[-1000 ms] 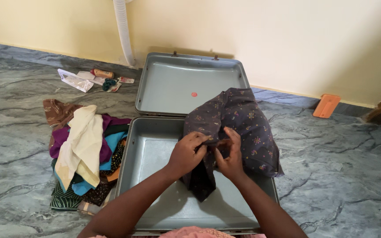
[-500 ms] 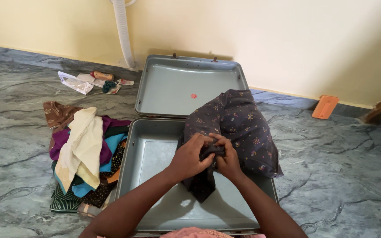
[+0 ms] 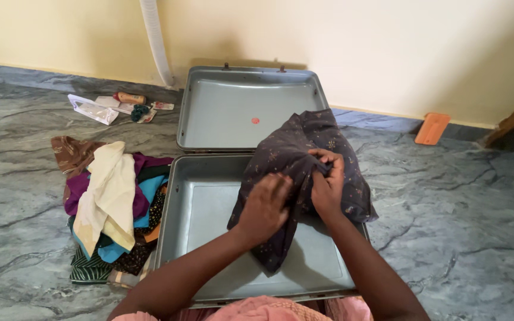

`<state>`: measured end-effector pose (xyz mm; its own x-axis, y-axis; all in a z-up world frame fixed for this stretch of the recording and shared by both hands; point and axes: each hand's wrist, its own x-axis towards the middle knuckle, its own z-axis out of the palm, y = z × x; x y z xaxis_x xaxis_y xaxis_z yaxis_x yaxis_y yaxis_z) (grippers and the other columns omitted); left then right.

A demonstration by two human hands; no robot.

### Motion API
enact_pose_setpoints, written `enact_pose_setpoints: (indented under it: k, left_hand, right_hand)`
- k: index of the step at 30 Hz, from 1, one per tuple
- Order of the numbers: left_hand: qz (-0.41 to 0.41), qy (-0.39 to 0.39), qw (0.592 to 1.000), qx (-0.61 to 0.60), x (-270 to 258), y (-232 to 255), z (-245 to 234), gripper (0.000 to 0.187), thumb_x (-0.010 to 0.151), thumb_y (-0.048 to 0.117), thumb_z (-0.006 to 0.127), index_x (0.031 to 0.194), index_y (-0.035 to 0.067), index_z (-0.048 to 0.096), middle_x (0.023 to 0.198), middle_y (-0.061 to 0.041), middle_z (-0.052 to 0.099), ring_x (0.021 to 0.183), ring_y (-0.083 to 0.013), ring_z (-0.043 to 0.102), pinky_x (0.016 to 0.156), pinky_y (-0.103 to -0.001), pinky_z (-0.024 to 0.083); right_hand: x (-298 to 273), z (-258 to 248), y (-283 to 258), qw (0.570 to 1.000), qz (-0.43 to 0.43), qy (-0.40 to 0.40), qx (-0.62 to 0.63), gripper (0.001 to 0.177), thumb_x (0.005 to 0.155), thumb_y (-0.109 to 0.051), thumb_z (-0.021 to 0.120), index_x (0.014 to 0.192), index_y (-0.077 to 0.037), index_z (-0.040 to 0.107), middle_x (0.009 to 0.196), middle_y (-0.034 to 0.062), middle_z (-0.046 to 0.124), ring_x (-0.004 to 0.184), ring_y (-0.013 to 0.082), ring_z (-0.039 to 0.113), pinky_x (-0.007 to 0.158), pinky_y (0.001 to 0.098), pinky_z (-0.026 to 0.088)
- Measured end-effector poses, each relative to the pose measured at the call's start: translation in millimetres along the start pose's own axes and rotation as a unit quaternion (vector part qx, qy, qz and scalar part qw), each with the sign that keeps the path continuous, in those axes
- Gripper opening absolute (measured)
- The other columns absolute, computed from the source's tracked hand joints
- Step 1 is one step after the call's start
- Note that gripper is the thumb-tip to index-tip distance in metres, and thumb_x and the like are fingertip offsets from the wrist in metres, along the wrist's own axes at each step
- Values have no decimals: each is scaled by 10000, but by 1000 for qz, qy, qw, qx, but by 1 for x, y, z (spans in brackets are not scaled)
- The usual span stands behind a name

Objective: The person folds a dark patterned garment and places it into an open suitcase. They then pick up a light-colored garment and begin folding it.

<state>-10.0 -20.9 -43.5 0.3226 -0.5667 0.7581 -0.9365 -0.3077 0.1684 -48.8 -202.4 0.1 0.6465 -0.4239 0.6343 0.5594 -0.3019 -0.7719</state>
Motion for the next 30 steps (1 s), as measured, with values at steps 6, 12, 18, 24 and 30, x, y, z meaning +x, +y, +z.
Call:
enact_pose_setpoints:
  k: [6, 12, 18, 24, 30]
  left_hand:
    - [184, -93, 976, 65, -9, 29, -2, 277, 949, 213, 586, 1151, 50, 681, 1262, -159, 633, 1315, -363, 514, 1198, -490, 381]
    - [355, -70, 918, 163, -17, 43, 13, 485, 863, 300, 540, 1247, 45, 689, 1359, -106, 624, 1358, -301, 506, 1181, -459, 343]
    - [380, -66, 918, 96, -21, 67, 39, 388, 953, 279, 549, 1273, 93, 666, 1387, -105, 624, 1353, -307, 517, 1216, -485, 345]
    - [385, -146, 905, 105, -21, 85, 47, 301, 922, 256, 577, 1113, 64, 706, 1168, -113, 654, 1228, -313, 590, 1189, -503, 382]
    - [398, -172, 890, 142, -32, 73, 39, 274, 891, 253, 585, 974, 34, 729, 1111, -99, 675, 1132, -284, 610, 1116, -486, 398]
  right_hand:
    - [26, 5, -30, 989, -63, 13, -132, 280, 976, 177, 509, 1193, 0, 514, 1165, 125, 591, 1044, 153, 500, 1006, 281, 433]
    - [65, 13, -51, 996, -76, -26, -37, 337, 930, 202, 421, 1184, -19, 410, 1217, 113, 552, 1113, 148, 513, 1080, 280, 426]
    - [79, 32, -61, 996, -86, -33, -20, 336, 909, 218, 397, 1129, -35, 402, 1225, 147, 579, 1127, 148, 542, 1071, 281, 445]
    - [85, 33, -65, 997, -72, -39, 3, 321, 926, 210, 398, 1134, -34, 403, 1225, 142, 571, 1114, 130, 534, 1047, 262, 443]
    - [96, 10, -59, 998, -47, 6, -37, 259, 983, 178, 410, 1120, -41, 405, 1174, 111, 603, 1035, 112, 565, 932, 241, 503]
